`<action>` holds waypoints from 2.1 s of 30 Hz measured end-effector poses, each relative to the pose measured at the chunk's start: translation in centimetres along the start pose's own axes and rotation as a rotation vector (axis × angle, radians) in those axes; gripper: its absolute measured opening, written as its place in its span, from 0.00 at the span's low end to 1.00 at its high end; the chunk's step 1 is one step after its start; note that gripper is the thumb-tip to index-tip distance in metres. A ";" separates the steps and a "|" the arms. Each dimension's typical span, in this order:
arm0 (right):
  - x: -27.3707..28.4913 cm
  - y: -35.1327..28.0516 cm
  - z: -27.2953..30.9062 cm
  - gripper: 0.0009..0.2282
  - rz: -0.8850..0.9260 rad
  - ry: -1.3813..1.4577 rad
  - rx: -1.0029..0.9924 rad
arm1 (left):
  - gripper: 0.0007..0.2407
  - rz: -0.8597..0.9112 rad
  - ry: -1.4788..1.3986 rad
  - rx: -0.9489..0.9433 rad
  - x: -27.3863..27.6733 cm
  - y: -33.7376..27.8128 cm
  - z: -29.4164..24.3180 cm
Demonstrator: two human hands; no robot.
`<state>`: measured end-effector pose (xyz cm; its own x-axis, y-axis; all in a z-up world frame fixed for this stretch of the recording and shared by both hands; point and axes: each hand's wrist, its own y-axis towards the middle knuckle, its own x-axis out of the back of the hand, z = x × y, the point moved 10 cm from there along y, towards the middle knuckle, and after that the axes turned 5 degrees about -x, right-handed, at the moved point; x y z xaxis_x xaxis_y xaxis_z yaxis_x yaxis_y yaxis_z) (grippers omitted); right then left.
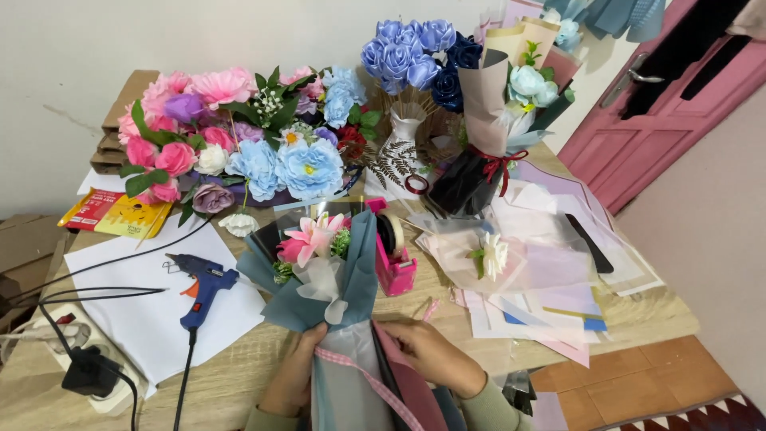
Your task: The person wraps and ties ribbons around several artificial flower bouquets on a table. They use a tape dispenser to secure the ribbons and adjust the wrapping paper on each bouquet, handling them one by one.
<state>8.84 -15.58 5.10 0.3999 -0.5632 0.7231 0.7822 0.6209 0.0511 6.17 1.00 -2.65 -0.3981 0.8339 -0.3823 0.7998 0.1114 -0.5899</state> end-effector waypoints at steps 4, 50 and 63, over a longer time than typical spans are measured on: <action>0.8 -0.5 0.1 0.10 -0.058 0.013 0.071 | 0.27 -0.012 0.027 -0.027 0.9 1.4 0.8; 17.3 6.1 -18.5 0.06 -0.101 -0.714 -0.295 | 0.33 -0.115 0.025 0.188 1.2 1.9 2.9; 26.0 2.6 -4.4 0.14 -0.492 -1.392 -0.152 | 0.35 -0.140 0.267 0.160 3.2 4.3 3.9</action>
<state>23.41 -30.99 20.96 -0.6125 0.3215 0.7221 0.7763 0.4167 0.4730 6.55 2.06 -9.17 -0.3501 0.9310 -0.1028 0.6567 0.1658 -0.7357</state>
